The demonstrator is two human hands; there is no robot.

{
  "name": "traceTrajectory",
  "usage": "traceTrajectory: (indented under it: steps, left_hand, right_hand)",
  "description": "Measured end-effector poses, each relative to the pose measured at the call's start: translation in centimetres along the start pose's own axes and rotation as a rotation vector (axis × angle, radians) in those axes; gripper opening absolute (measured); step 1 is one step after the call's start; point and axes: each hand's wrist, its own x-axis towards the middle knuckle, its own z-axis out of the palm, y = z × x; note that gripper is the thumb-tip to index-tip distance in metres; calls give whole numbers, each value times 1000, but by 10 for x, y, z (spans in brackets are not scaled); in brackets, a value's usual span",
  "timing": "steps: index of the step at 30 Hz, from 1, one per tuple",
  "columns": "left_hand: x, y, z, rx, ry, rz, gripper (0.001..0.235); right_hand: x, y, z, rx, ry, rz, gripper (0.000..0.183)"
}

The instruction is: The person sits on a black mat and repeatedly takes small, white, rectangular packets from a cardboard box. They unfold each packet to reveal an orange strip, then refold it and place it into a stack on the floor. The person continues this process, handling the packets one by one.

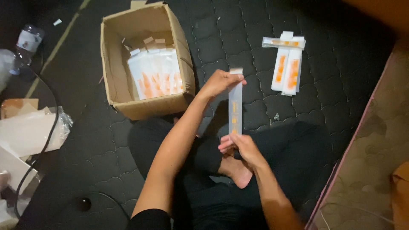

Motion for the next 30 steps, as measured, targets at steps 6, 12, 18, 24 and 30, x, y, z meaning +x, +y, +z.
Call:
traceTrajectory:
  steps: [6, 12, 18, 24, 30]
  left_hand:
    - [-2, -16, 13, -60, -62, -77, 35]
    - [-2, -17, 6, -172, -73, -183, 31]
    - [4, -25, 10, -156, -66, -224, 30]
    - [-3, -25, 18, -129, 26, -207, 25]
    - [-14, -8, 16, -152, 34, -213, 26]
  right_hand:
    - [0, 31, -11, 114, -56, 12, 50]
    - [6, 33, -1, 175, -52, 12, 53]
    - [3, 35, 1, 162, -53, -5, 55]
    - [-4, 32, 5, 157, -59, 3, 55]
    - [-6, 34, 8, 181, -36, -2, 53]
